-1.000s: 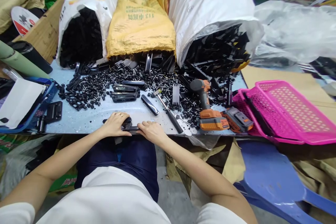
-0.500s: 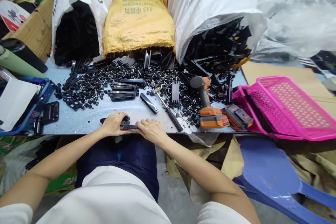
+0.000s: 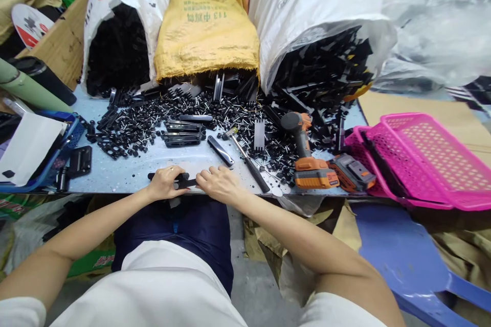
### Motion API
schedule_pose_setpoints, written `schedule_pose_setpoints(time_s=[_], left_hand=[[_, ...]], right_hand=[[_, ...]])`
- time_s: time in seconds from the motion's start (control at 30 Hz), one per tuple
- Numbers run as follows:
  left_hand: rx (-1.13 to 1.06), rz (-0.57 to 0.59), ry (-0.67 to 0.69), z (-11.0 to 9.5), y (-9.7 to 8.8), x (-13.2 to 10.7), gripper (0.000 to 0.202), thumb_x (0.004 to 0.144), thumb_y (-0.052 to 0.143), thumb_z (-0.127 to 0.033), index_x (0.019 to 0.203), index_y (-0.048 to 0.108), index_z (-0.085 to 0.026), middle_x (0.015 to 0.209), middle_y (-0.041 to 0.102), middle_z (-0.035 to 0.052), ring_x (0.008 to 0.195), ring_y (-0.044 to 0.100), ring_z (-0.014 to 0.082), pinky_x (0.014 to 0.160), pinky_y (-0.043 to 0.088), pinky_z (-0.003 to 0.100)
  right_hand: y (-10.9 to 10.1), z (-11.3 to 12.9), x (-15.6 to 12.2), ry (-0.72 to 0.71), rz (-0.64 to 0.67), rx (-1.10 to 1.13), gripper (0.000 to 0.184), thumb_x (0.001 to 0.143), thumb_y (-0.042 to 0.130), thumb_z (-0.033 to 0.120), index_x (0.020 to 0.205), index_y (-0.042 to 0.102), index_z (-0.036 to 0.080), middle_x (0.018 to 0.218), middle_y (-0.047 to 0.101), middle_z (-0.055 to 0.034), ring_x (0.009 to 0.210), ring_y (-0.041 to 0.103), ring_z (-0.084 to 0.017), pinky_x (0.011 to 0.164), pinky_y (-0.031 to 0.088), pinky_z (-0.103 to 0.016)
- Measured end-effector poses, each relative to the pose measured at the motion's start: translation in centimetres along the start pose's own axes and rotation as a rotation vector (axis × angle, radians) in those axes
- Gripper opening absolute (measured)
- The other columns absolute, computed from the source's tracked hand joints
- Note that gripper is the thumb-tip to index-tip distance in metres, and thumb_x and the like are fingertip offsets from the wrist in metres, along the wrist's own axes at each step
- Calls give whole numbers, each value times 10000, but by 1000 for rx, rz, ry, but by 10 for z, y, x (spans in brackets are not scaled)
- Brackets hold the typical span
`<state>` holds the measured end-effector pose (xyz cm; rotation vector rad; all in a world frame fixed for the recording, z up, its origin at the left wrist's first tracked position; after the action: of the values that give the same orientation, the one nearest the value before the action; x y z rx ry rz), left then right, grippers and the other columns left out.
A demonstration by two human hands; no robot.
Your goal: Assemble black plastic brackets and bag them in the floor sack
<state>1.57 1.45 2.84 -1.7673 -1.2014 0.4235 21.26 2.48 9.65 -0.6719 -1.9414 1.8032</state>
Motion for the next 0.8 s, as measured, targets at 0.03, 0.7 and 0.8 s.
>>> schedule_pose_setpoints(time_s=[0.03, 0.7, 0.8], left_hand=[[-5, 8, -11, -1, 1, 0, 468, 741, 589, -586, 979, 557, -184, 890, 622, 84, 848, 613, 244, 757, 469, 346], [545, 22, -348, 125, -64, 60, 283, 884, 325, -106, 1012, 578, -101, 1041, 558, 166, 1013, 469, 269, 865, 370, 404], [547, 95, -397, 122, -57, 59, 330, 871, 308, -76, 1099, 543, -113, 1062, 549, 161, 985, 495, 252, 831, 390, 370]], right_hand=[[3, -1, 0, -10, -5, 3, 310, 965, 350, 388, 934, 582, 184, 832, 614, -67, 745, 506, -169, 614, 222, -310], [58, -119, 82, 506, -137, 200, 264, 940, 371, 271, 1050, 585, 164, 1053, 611, -114, 997, 512, -226, 775, 398, -301], [67, -139, 116, 549, 25, 203, 280, 873, 494, 265, 1130, 535, 162, 1070, 612, -121, 980, 535, -245, 736, 407, -303]])
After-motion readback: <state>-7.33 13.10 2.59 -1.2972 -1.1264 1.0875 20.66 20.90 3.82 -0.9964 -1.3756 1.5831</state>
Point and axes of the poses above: each hand's wrist, its own x-axis towards the middle knuckle, its own y-axis out of the palm, z = x × y, the point moved 2 cm from there along x, towards the middle knuckle
